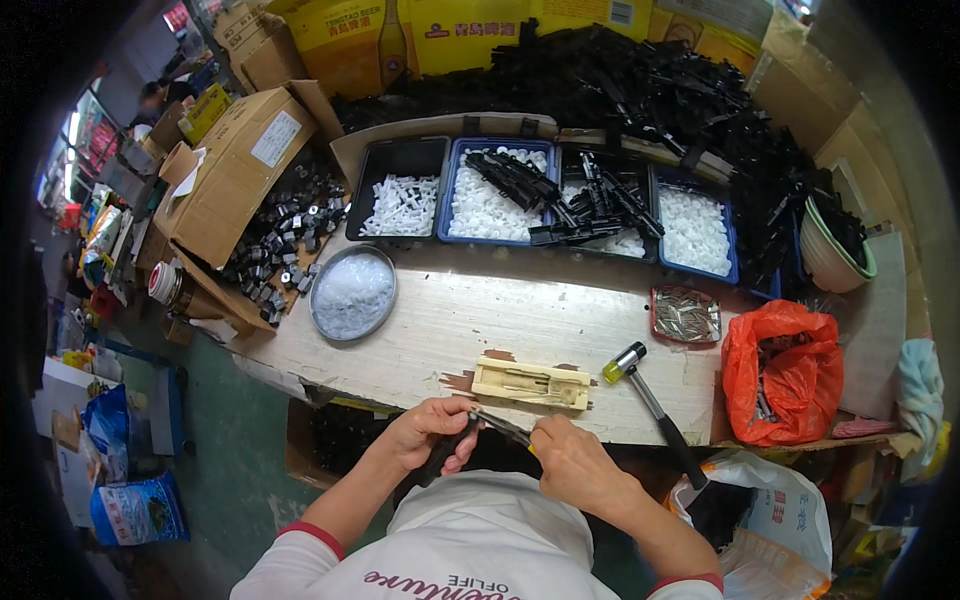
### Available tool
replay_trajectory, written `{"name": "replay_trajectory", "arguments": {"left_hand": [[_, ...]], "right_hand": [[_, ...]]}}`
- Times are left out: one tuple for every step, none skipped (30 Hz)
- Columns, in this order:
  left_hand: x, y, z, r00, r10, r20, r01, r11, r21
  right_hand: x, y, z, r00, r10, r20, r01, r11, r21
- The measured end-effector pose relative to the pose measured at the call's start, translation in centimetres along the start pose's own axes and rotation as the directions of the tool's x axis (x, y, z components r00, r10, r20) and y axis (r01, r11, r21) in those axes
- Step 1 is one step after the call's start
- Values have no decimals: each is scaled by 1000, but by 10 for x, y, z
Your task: The person assembles small lock mechanisms at a cluttered workbench. They repeatedly pick up black lock bodies, insert white cylindrical pins, and use a hammer and pliers to secure components. Finished units are placed into trays filled with white packing material.
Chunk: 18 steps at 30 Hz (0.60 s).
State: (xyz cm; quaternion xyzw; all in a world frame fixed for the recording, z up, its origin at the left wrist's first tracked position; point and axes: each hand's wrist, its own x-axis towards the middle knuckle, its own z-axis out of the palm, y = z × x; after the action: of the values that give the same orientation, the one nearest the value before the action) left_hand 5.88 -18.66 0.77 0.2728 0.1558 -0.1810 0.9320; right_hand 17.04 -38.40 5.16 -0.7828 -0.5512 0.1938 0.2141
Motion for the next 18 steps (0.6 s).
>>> {"name": "replay_trajectory", "arguments": {"left_hand": [[-1,-2,-7,993,-35,111,49,991,-125],[-2,-6,-15,981,-34,192,71,980,-188],[-6,-9,-20,978,-28,205,73,973,-218],[-10,-10,-22,976,-18,218,74,966,-248],[-15,-10,-24,974,-8,226,71,960,-272],[-20,-10,-27,983,-4,185,57,956,-287],[-27,-10,-31,991,-9,135,40,972,-233],[-34,-9,-36,997,-8,81,23,984,-177],[-44,-7,-40,1000,-7,27,10,993,-120],[-60,-3,-44,990,-19,-142,27,998,57],[-76,-1,-46,935,26,-354,95,942,322],[-90,-10,-62,855,323,-404,197,518,832],[-103,-16,-77,785,570,-244,376,-125,918],[-113,-11,-78,698,640,-322,519,-143,843],[-119,0,-76,605,702,-375,646,-157,747],[-124,15,-73,547,708,-446,445,205,872],[-122,31,-70,453,800,-393,363,237,901],[-120,45,-82,359,883,-303,381,158,911]], "right_hand": [[1,-3,-2,1000,-20,22,21,1000,-10],[3,-6,-4,998,-43,43,44,999,-19],[6,-7,-4,996,-67,64,69,997,-28],[9,-9,-2,994,-79,76,81,996,-32],[13,-11,1,992,-95,82,98,995,-34],[16,-13,4,990,-112,88,115,993,-36],[19,-15,6,989,-138,53,140,989,-38],[23,-15,9,985,-169,18,169,985,-39],[27,-15,11,980,-198,-19,197,980,-41],[28,-12,12,980,-161,-114,159,987,-28],[27,-4,11,970,-121,-209,122,992,-7],[23,4,8,951,-67,-302,75,997,17],[18,15,3,908,6,-418,27,997,72],[8,29,-2,883,88,-461,-104,995,-8],[-3,48,-4,828,178,-531,-208,978,3],[-13,66,-6,783,207,-587,-316,945,-87],[-24,82,-8,751,275,-600,-425,897,-121],[-33,97,-10,711,339,-616,-528,836,-151]]}}
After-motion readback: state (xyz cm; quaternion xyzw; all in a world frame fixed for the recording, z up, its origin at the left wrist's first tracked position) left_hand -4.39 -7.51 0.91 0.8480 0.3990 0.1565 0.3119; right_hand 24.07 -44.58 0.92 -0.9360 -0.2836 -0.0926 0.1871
